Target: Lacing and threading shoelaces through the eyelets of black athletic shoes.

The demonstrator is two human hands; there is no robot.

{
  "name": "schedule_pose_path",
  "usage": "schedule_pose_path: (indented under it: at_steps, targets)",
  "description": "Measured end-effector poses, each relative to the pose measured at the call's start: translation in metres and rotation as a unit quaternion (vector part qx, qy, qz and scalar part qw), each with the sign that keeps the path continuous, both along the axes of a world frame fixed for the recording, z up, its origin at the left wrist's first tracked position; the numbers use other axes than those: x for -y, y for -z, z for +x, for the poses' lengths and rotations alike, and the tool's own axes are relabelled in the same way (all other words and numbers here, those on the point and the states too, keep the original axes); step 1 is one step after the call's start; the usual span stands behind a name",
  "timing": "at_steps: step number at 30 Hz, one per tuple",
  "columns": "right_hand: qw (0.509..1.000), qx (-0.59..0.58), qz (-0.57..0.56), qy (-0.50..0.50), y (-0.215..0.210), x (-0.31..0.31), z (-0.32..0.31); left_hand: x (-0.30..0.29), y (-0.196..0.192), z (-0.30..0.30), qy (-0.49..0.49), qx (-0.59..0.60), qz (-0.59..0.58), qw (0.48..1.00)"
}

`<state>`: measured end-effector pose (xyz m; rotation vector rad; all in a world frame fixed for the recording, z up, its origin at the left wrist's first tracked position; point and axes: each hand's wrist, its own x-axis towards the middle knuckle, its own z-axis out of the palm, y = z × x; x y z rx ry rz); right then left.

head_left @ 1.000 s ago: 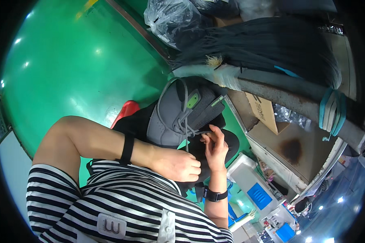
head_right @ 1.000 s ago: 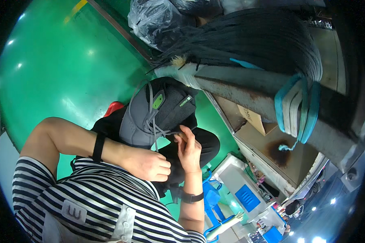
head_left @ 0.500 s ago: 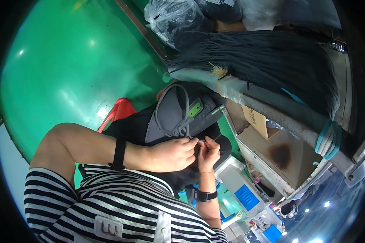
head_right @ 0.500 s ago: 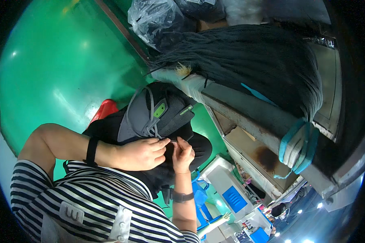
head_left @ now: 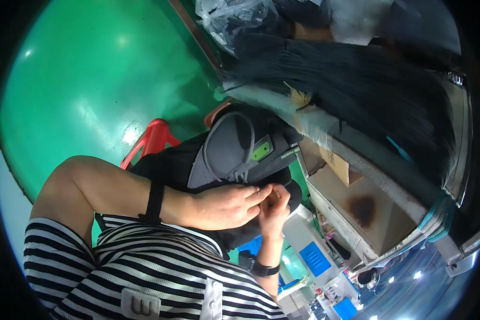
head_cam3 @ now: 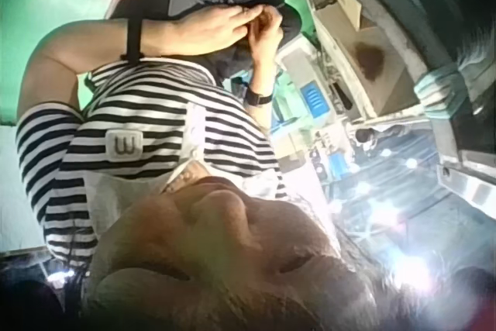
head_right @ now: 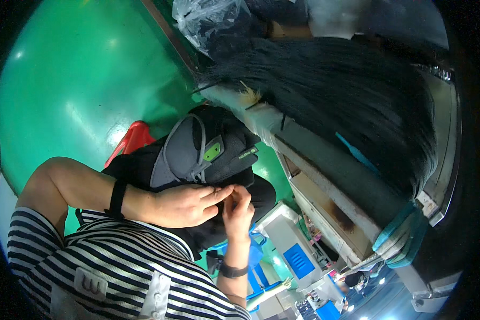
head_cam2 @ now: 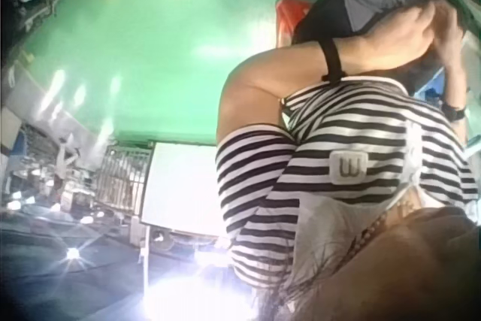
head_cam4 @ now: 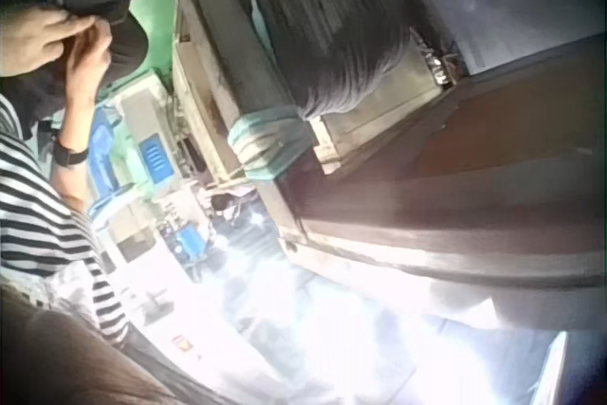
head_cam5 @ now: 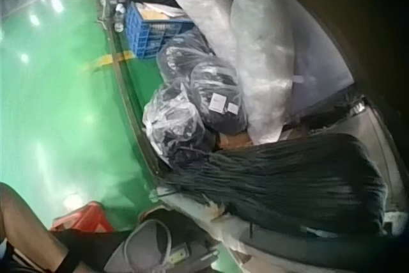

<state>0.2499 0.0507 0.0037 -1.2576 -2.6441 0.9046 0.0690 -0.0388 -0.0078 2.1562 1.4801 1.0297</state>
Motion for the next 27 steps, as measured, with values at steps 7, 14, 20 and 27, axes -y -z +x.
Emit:
schedule_pose_path:
  at_steps: [7, 14, 20, 27]
  targets:
    - [0.996, 0.069, -0.033, -0.037, -0.034, -0.035, -0.022, 0.001, 0.002, 0.0, 0.007, -0.012, 0.015, 1.0]
    - [0.997, -0.025, -0.052, -0.053, -0.004, -0.046, 0.006, 0.002, 0.009, 0.004, 0.034, -0.07, 0.04, 0.996]
    - [0.985, -0.156, -0.055, 0.042, 0.056, -0.01, 0.041, 0.003, 0.012, 0.006, 0.015, -0.108, 0.062, 0.992]
    - [0.988, -0.153, -0.019, 0.01, 0.051, -0.015, 0.037, 0.005, 0.011, 0.009, -0.014, -0.01, 0.042, 0.999]
